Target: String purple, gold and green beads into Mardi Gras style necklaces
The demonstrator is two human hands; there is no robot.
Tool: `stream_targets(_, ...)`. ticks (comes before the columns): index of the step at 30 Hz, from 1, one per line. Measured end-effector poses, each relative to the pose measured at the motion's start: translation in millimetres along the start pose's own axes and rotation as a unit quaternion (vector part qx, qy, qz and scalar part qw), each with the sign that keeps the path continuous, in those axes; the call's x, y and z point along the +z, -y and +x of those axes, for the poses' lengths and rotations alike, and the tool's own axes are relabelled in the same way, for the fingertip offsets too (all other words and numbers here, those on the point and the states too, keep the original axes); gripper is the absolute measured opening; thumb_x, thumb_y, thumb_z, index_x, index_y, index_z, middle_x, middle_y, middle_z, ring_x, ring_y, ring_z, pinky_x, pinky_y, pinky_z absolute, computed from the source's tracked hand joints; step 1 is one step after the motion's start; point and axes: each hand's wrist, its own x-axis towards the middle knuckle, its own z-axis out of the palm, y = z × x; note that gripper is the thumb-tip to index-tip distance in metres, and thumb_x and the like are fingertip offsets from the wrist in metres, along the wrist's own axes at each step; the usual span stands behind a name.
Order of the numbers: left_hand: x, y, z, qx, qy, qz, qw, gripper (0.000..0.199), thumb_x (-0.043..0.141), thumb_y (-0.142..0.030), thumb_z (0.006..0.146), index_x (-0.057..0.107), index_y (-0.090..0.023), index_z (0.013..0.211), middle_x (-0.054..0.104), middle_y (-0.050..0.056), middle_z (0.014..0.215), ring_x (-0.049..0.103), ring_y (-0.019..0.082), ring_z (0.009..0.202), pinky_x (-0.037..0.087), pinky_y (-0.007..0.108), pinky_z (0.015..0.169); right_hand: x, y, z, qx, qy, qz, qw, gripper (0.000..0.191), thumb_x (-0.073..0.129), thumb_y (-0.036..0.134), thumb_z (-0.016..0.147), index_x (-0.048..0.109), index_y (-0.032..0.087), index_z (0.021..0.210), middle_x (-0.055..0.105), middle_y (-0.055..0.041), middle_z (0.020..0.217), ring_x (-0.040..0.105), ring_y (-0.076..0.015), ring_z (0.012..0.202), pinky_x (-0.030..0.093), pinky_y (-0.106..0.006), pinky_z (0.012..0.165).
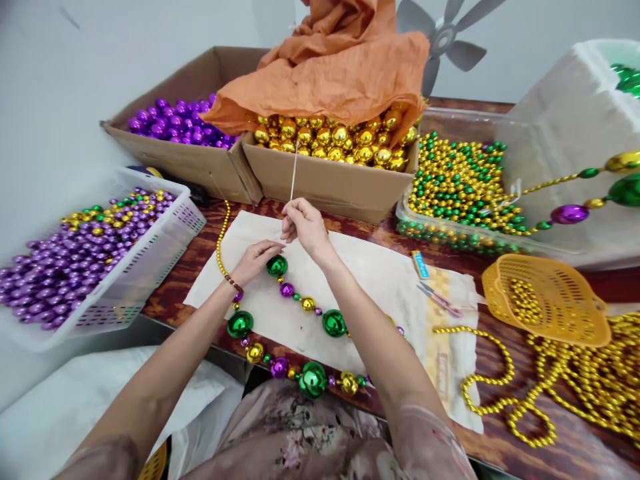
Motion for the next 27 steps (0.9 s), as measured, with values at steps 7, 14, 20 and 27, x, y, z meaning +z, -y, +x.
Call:
stream_targets(7, -62.3, 21.6, -50.9, -0.006, 0.103, 0.296, 0.95, 0.028, 0.053, -0.039, 0.092, 0.072, -0.019, 0.087, 0.069, 0.009, 0.094, 0.056, 0.027, 0.096, 0.04, 0.045, 0.094, 39.5, -27.5, -27.9, 0.012, 0.063, 0.016, 0.998, 0.019, 0.055, 0.038, 0.092, 0.051, 0.021, 0.088, 0.065, 0.0059, 0.062, 0.065, -0.0097, 0.051, 0.048, -0.016, 0.045)
stream_targets(14, -87.0, 28.9, -89.9, -0.009, 0.085, 0.446, 0.891, 0.029, 0.056, -0.044, 0.093, 0.072, -0.021, 0.086, 0.066, 0.012, 0.103, 0.046, 0.032, 0.107, 0.034, 0.048, 0.09, 58.0, -40.3, -32.4, 0.054, 0.078, 0.132, 0.987, 0.026, 0.064, 0.045, 0.086, 0.053, 0.021, 0.088, 0.064, 0.0059, 0.063, 0.064, -0.0106, 0.051, 0.055, -0.022, 0.052)
stream_targets(20, -94.2, 31.9, -102.7, -0.001, 0.045, 0.453, 0.89, 0.023, 0.06, -0.04, 0.09, 0.071, -0.022, 0.082, 0.067, 0.011, 0.096, 0.047, 0.033, 0.107, 0.033, 0.049, 0.093, 35.4, -52.8, -46.8, 0.106, -0.001, 0.133, 0.985, 0.025, 0.065, 0.042, 0.083, 0.053, 0.021, 0.086, 0.065, 0.0053, 0.059, 0.065, -0.0113, 0.048, 0.052, -0.02, 0.048)
stream_targets(27, -66.1, 9.1, -39.2, 0.018, -0.024, 0.347, 0.937, 0.026, 0.05, -0.037, 0.093, 0.068, -0.02, 0.085, 0.066, 0.008, 0.089, 0.056, 0.026, 0.092, 0.045, 0.044, 0.089, 32.2, -72.3, -71.9, 0.143, -0.054, 0.125, 0.98, 0.026, 0.063, 0.045, 0.08, 0.053, 0.021, 0.086, 0.065, 0.0058, 0.058, 0.063, -0.0114, 0.045, 0.045, -0.018, 0.042)
